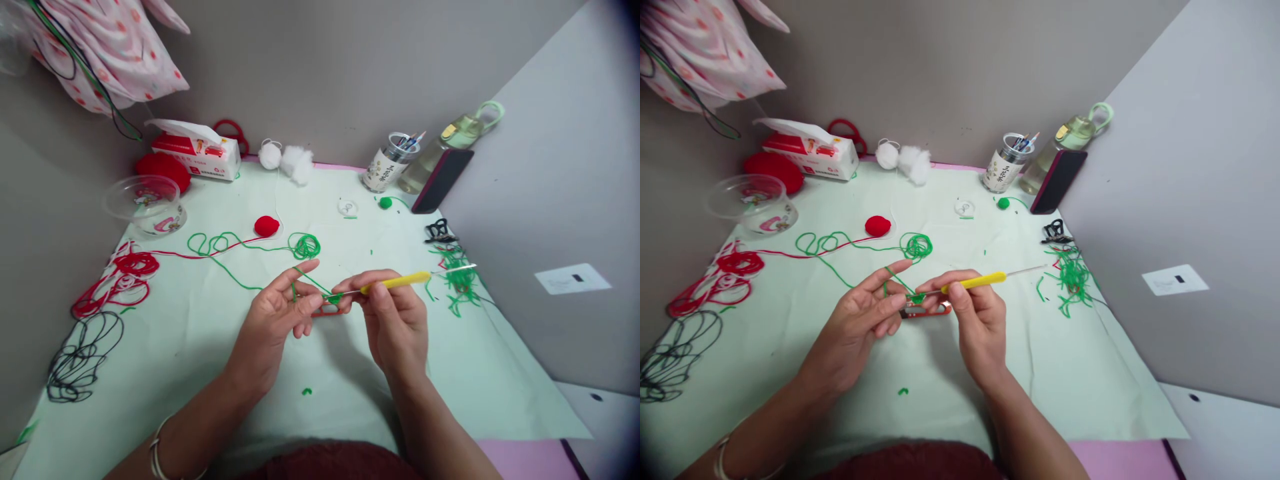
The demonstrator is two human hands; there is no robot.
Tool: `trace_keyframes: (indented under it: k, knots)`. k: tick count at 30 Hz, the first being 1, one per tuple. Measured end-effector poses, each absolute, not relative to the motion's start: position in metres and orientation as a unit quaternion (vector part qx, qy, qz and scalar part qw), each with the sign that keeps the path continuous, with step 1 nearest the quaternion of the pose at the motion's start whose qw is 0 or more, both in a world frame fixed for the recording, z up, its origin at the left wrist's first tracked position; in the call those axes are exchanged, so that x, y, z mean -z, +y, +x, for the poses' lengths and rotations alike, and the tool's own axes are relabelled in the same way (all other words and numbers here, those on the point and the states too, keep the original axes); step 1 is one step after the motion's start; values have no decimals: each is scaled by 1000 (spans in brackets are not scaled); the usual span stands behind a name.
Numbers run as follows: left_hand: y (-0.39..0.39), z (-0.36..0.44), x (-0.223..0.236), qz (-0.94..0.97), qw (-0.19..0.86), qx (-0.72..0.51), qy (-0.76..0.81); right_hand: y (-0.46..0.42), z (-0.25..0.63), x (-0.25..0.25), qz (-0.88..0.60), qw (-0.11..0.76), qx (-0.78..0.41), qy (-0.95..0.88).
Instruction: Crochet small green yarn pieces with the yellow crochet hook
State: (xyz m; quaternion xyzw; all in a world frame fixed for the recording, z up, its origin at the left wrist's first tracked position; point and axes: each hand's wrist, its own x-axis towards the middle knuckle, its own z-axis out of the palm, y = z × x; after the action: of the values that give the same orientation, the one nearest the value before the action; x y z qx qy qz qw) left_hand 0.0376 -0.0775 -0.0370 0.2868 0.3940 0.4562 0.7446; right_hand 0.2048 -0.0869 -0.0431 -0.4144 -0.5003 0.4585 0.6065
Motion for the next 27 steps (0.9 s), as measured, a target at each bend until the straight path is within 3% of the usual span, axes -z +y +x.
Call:
trace_keyframes:
  k: [7,12,15,17,23,27]
  knots:
    - [-77,38,43,313,707,-472,423,-96,205,42,-413,573,-274,-653]
    - [-76,41,43,296,715,-474,420,-97,206,43,-393,447,-41,-803]
    - [-76,41,39,256,756,-464,386,-97,205,46,-401,403,34,-822]
    - [-75,40,36,221,794,-438,358,-96,204,47,-412,432,1,-803]
    - [-74,38,32,196,808,-437,343,-91,204,45,-407,620,-291,-604]
    - [-77,40,35,251,789,-438,350,-86,202,44,-402,595,-371,-588]
